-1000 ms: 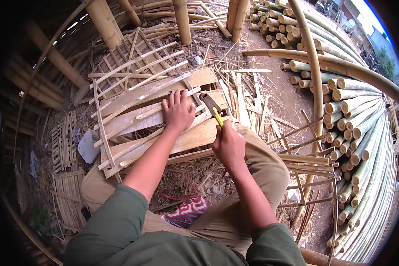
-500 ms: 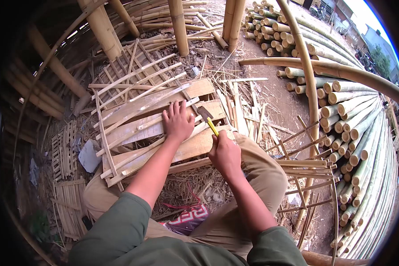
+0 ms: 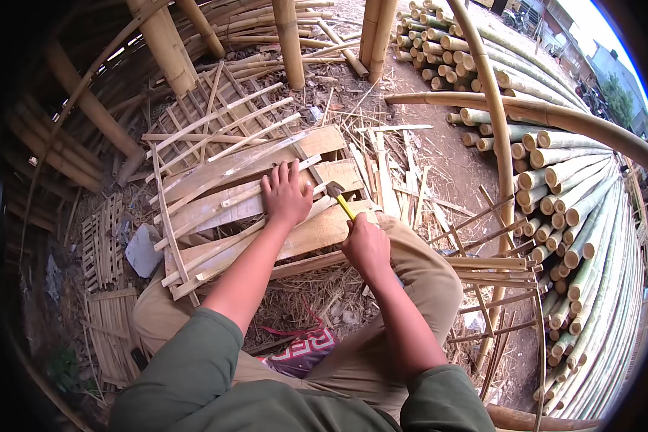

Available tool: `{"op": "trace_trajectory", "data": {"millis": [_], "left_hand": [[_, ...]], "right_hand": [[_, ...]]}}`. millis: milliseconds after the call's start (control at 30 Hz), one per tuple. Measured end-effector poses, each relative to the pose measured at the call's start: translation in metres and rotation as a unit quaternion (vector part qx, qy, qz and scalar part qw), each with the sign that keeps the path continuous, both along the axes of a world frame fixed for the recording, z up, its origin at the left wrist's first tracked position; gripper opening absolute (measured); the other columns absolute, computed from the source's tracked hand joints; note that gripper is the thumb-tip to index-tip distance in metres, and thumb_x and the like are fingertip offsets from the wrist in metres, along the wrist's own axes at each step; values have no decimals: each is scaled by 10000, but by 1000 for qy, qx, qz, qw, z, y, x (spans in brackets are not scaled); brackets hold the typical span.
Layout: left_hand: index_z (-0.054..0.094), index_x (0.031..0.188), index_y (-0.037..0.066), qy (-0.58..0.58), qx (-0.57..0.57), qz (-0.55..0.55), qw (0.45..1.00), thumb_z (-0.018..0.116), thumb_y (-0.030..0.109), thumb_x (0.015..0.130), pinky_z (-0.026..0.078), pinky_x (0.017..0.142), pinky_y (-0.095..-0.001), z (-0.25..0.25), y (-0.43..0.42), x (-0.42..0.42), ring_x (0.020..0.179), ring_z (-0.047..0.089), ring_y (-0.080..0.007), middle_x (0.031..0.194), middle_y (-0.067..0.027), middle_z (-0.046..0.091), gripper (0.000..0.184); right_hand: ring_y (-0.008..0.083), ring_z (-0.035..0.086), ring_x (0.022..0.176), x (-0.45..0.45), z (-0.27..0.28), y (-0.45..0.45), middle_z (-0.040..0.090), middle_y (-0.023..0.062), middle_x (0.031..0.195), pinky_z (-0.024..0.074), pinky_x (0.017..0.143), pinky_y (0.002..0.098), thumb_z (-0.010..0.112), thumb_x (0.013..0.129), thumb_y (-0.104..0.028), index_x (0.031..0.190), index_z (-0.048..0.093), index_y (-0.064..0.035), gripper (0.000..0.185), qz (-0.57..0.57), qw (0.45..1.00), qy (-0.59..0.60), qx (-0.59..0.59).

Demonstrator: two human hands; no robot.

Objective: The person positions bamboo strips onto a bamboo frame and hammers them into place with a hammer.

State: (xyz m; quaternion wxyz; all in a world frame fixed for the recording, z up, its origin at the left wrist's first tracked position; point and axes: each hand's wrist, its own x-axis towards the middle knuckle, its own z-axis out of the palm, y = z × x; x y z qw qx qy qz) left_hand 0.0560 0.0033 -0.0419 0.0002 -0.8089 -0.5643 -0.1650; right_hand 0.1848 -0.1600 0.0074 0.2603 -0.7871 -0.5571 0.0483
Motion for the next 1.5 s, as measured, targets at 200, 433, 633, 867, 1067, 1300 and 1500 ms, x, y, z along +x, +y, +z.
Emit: {"op": "trace_trajectory", "data": {"millis": [200, 433, 633, 867, 1067, 1300, 1500], "left_hand": [[359, 1479, 112, -8, 1, 0, 1000, 500, 393, 908, 153, 1164, -536, 0, 3, 1, 1425, 289, -296, 1519, -148, 354, 652], [360, 1476, 110, -20, 9, 1, 1000, 508, 383, 902, 136, 1174, -544, -2, 5, 1, 1444, 264, -304, 1525, -153, 348, 653], [342, 1494, 121, -15, 3, 5, 1000, 498, 402, 905, 123, 1182, -526, -2, 3, 0, 1448, 261, -289, 1525, -152, 359, 671], [329, 1500, 125, -9, -7, 6, 1000, 499, 405, 908, 125, 1179, -527, -2, 2, -1, 1438, 273, -292, 1531, -154, 347, 678], [337, 1496, 138, -16, -6, 7, 1000, 504, 401, 903, 113, 1180, -522, -4, 8, 1, 1437, 268, -290, 1539, -152, 332, 670], [337, 1498, 142, -29, -43, 8, 999, 511, 391, 893, 115, 1176, -517, 0, 14, 3, 1450, 245, -285, 1553, -144, 309, 677], [326, 1512, 169, -97, -115, -8, 989, 559, 474, 874, 119, 1164, -533, 13, 19, -4, 1447, 255, -297, 1553, -128, 314, 744]], "right_hand": [[440, 613, 639, -8, 32, 4, 614, 232, 674, 462, 568, 529, 530, 961, -171, 867, 478, -17, 189, -26, 996, 31, 76], [445, 601, 604, -16, 32, 4, 605, 237, 651, 458, 550, 539, 522, 967, -182, 888, 486, -22, 182, -1, 997, 15, 76], [445, 603, 617, -12, 11, 5, 599, 240, 648, 455, 550, 537, 528, 966, -192, 881, 480, -23, 195, 15, 999, 1, 33], [446, 589, 584, -19, 25, -1, 593, 235, 636, 448, 539, 533, 537, 964, -190, 879, 479, -10, 207, 13, 984, 34, 172], [478, 595, 660, -8, -1, 8, 604, 268, 680, 433, 583, 558, 528, 964, -166, 874, 498, 11, 200, -35, 997, 51, 49], [468, 597, 686, 1, -9, 30, 615, 278, 716, 447, 635, 536, 579, 948, -236, 851, 565, 28, 282, -96, 982, 151, 61], [208, 572, 517, -1, -42, 64, 599, 111, 680, 465, 504, 363, 711, 887, -267, 894, 524, -18, 311, -101, 883, 457, 39]]}}
